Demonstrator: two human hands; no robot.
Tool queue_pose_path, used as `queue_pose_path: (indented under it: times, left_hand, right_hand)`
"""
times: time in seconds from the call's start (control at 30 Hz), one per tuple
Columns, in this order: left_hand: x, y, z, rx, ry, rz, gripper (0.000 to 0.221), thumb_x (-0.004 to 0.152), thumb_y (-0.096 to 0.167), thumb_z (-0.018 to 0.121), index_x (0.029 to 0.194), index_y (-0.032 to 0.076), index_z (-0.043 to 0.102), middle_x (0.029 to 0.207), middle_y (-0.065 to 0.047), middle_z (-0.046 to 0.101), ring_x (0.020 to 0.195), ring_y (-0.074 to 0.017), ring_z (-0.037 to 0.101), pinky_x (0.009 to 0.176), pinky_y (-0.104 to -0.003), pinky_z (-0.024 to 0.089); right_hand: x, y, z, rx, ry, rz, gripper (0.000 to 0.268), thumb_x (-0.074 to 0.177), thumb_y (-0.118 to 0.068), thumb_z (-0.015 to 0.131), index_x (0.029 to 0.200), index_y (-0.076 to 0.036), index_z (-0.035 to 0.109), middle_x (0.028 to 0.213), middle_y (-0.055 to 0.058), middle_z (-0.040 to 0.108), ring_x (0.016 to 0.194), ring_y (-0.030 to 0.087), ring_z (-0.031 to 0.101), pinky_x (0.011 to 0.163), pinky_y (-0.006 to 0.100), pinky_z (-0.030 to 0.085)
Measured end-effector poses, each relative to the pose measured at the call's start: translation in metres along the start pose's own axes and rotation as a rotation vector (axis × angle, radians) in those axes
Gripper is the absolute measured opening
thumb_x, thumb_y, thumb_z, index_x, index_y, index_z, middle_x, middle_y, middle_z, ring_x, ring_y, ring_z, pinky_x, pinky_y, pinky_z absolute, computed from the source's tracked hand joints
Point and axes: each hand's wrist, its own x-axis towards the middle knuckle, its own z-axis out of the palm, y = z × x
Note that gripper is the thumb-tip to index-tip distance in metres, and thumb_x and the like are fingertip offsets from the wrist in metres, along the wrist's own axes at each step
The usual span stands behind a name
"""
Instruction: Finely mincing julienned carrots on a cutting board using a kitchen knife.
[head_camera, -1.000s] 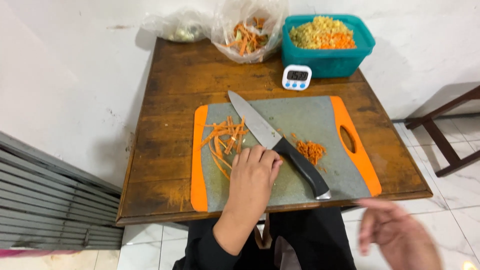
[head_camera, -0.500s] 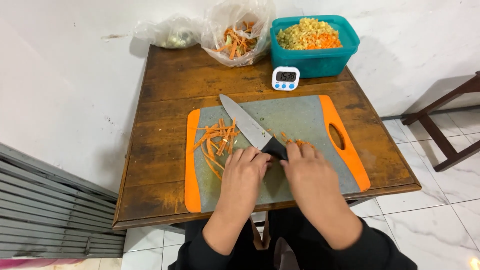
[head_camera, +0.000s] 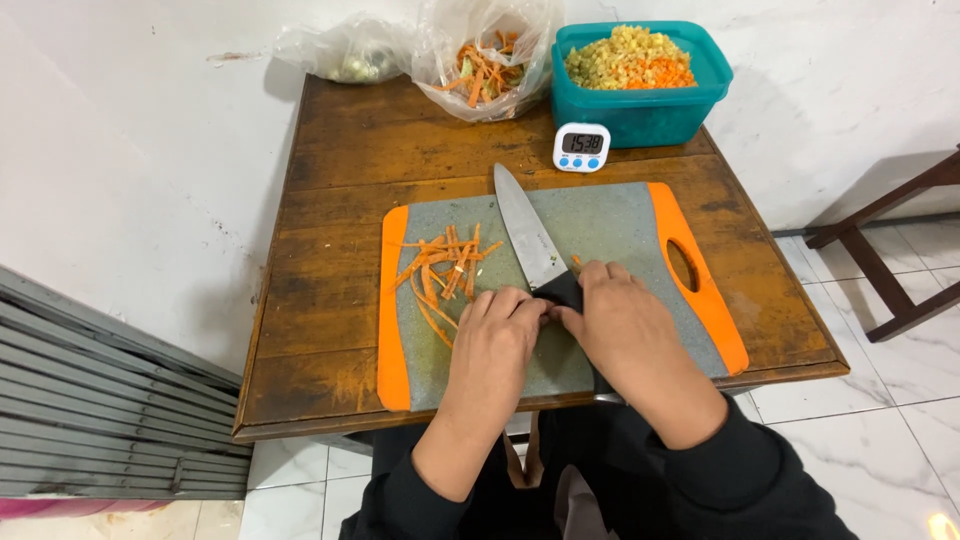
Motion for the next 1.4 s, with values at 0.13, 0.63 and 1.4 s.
queue_pose_path:
  times: [0.13,0.63,1.4]
  left_hand:
    - [0.000,0.001,-0.002,-0.021,-0.003,0.004,0.010,0.094,0.010,0.058,0.094,0.011,0.068,0.084,0.001,0.052,0.075,-0.0185,0.050,0.065,-0.031,0.038]
    - [-0.004,-0.006,0.005,0.023,0.084,0.096,0.006,0.091,0.008,0.063,0.086,0.006,0.066,0.082,-0.005,0.050,0.075,-0.0270,0.047,0.064,-0.041,0.040]
    - [-0.004,-0.009,0.009,-0.097,-0.009,-0.028,0.015,0.097,0.020,0.057,0.098,0.011,0.068,0.086,-0.001,0.052,0.079,-0.0219,0.051,0.069,-0.033,0.039]
  right_hand:
    - [-0.005,0.000,0.000,0.022,-0.036,0.030,0.036,0.088,-0.032,0.066,0.102,0.001,0.058,0.087,0.018,0.063,0.081,0.034,0.069,0.066,0.042,0.058]
    - [-0.063,-0.016,-0.044,0.519,-0.077,0.240,0.024,0.087,-0.022,0.057,0.109,-0.013,0.049,0.088,0.005,0.062,0.047,0.023,0.060,0.054,0.037,0.047]
    - [-0.067,-0.012,-0.026,0.083,-0.106,0.087,0.030,0.095,-0.026,0.050,0.113,-0.002,0.053,0.057,0.017,0.064,0.054,0.031,0.069,0.051,0.041,0.054]
